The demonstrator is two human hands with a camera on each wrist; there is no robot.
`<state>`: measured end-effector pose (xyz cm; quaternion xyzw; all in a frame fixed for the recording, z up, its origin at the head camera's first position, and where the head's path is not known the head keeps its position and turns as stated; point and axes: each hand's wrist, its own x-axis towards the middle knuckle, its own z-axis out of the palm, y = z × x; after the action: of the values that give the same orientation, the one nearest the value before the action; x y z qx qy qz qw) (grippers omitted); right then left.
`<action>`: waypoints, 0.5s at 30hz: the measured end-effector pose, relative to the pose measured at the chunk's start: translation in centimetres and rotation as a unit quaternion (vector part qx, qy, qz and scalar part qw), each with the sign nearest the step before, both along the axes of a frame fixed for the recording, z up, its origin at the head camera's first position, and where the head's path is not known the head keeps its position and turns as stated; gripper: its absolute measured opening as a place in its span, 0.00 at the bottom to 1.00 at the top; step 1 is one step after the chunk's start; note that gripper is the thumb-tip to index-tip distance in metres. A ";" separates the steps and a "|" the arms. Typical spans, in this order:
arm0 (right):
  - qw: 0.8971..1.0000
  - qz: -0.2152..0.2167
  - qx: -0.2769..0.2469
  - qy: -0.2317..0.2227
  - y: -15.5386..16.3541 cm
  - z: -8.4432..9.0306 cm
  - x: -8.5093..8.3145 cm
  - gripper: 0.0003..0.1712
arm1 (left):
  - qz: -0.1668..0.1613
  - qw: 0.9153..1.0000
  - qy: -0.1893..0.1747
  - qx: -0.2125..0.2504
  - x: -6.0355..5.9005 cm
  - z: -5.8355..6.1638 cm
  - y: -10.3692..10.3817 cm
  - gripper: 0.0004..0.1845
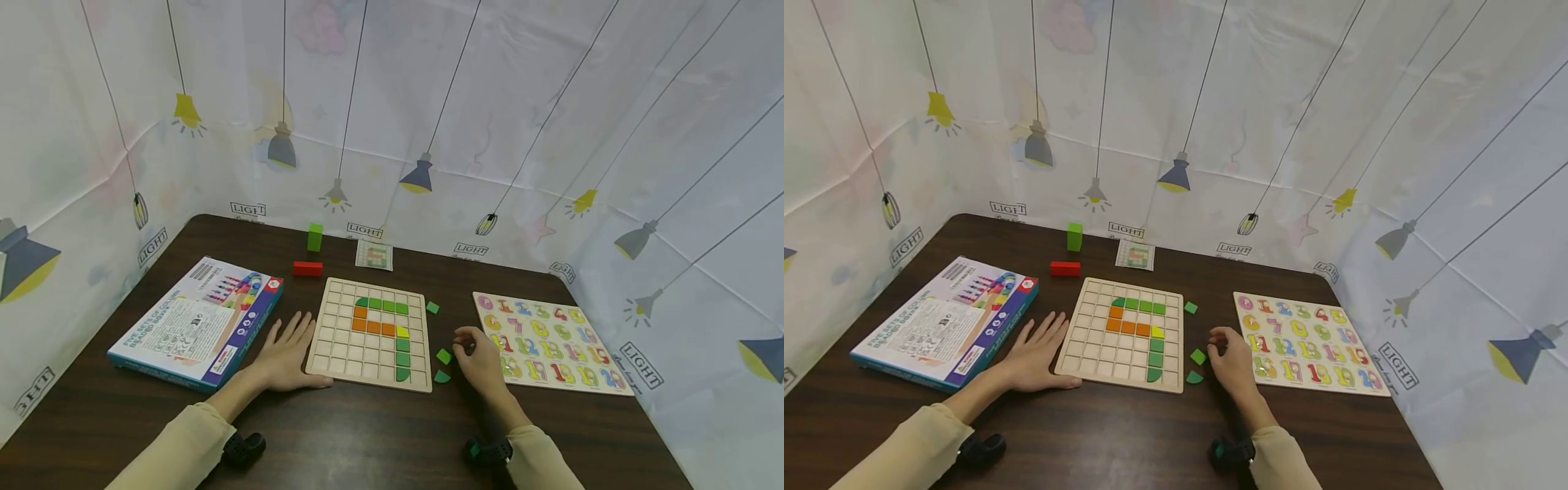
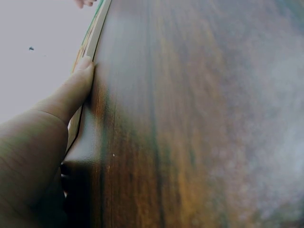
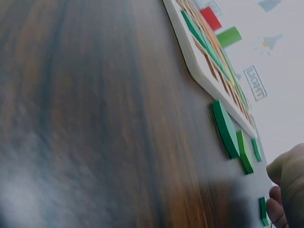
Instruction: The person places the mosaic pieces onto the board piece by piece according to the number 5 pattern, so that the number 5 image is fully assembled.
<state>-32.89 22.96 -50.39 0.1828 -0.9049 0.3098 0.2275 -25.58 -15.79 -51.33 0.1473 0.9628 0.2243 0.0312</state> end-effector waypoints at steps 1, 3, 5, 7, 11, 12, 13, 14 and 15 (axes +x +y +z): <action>1.000 -0.011 -0.004 -0.001 0.2 0.0 -0.1 0.13 | 0.000 1.000 0.000 -0.002 0.0 0.0 0.0 0.67; 0.999 -0.031 -0.013 -0.003 0.6 -0.1 -0.3 0.13 | -0.001 1.000 0.002 -0.002 0.0 0.0 0.0 0.67; 0.999 -0.047 -0.021 -0.007 0.8 -0.1 -0.5 0.14 | -0.002 1.000 0.004 -0.001 0.0 -0.1 0.0 0.67; 0.998 -0.058 -0.024 -0.009 1.1 0.0 -0.7 0.14 | -0.001 1.000 0.006 0.000 0.0 -0.1 0.0 0.67; 0.997 -0.073 -0.027 -0.016 1.3 0.2 -0.9 0.15 | 0.000 1.000 0.006 0.002 0.0 -0.1 0.0 0.67; 0.997 -0.077 -0.026 -0.018 1.4 0.3 -0.9 0.15 | 0.000 1.000 0.006 0.001 0.0 -0.1 0.0 0.67; 0.996 -0.080 -0.023 -0.022 1.5 0.2 -1.0 0.16 | 0.001 1.000 0.005 0.001 0.0 -0.1 0.0 0.67; 0.996 -0.083 -0.018 -0.027 1.6 0.3 -1.0 0.16 | 0.001 1.000 0.005 0.000 0.0 -0.1 0.0 0.67; 0.996 -0.085 -0.012 -0.031 1.6 0.2 -1.0 0.17 | 0.001 1.000 0.005 0.000 0.0 -0.1 0.0 0.67</action>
<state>-33.88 24.58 -50.16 0.0927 -0.9200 0.3053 0.2274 -25.56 -15.74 -51.46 0.1473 0.9630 0.2241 0.0265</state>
